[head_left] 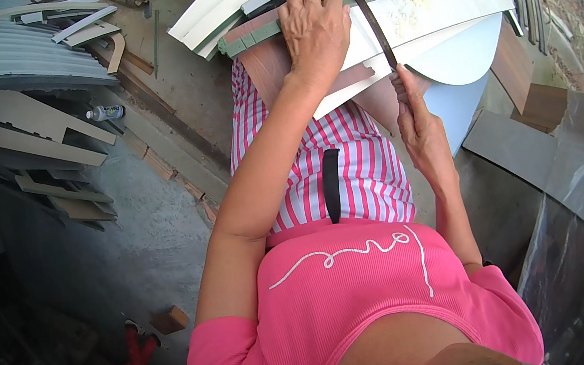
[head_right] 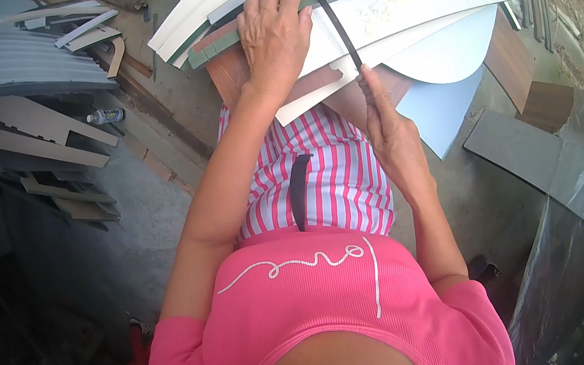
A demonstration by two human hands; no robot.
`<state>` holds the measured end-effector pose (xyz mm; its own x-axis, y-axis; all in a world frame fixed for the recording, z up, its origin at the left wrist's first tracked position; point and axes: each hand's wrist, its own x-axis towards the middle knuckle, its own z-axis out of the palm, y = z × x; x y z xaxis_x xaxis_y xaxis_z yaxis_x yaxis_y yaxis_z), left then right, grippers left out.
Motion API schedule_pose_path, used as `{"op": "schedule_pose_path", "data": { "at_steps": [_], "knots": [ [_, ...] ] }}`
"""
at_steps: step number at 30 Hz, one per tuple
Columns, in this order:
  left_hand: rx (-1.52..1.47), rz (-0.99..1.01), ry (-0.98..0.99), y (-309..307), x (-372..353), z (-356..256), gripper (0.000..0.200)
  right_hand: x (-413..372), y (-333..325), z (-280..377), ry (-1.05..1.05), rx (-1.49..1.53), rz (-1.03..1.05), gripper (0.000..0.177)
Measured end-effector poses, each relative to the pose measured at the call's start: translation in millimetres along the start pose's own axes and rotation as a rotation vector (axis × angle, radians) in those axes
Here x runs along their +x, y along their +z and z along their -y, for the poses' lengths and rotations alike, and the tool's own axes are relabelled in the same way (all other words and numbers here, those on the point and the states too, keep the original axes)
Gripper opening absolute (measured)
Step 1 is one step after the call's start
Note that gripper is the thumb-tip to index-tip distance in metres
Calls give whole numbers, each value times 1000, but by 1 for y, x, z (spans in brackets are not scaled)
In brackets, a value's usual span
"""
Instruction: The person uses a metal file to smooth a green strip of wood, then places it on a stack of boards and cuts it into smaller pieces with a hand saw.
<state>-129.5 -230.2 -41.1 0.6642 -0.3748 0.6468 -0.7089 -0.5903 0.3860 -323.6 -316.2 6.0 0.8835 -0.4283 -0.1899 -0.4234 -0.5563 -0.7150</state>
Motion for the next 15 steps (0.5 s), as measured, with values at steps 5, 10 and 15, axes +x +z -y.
{"op": "schedule_pose_path", "data": {
  "at_steps": [5,10,15],
  "knots": [
    [4,-3,4,0,0,0,21,24,7,4,-72,29,-33,52],
    [6,-2,9,-1,-1,-1,23,28,6,9,-48,73,-27,52],
    [4,-9,22,-1,-3,-3,23,24,8,-1,-122,58,-64,53]
  ]
}}
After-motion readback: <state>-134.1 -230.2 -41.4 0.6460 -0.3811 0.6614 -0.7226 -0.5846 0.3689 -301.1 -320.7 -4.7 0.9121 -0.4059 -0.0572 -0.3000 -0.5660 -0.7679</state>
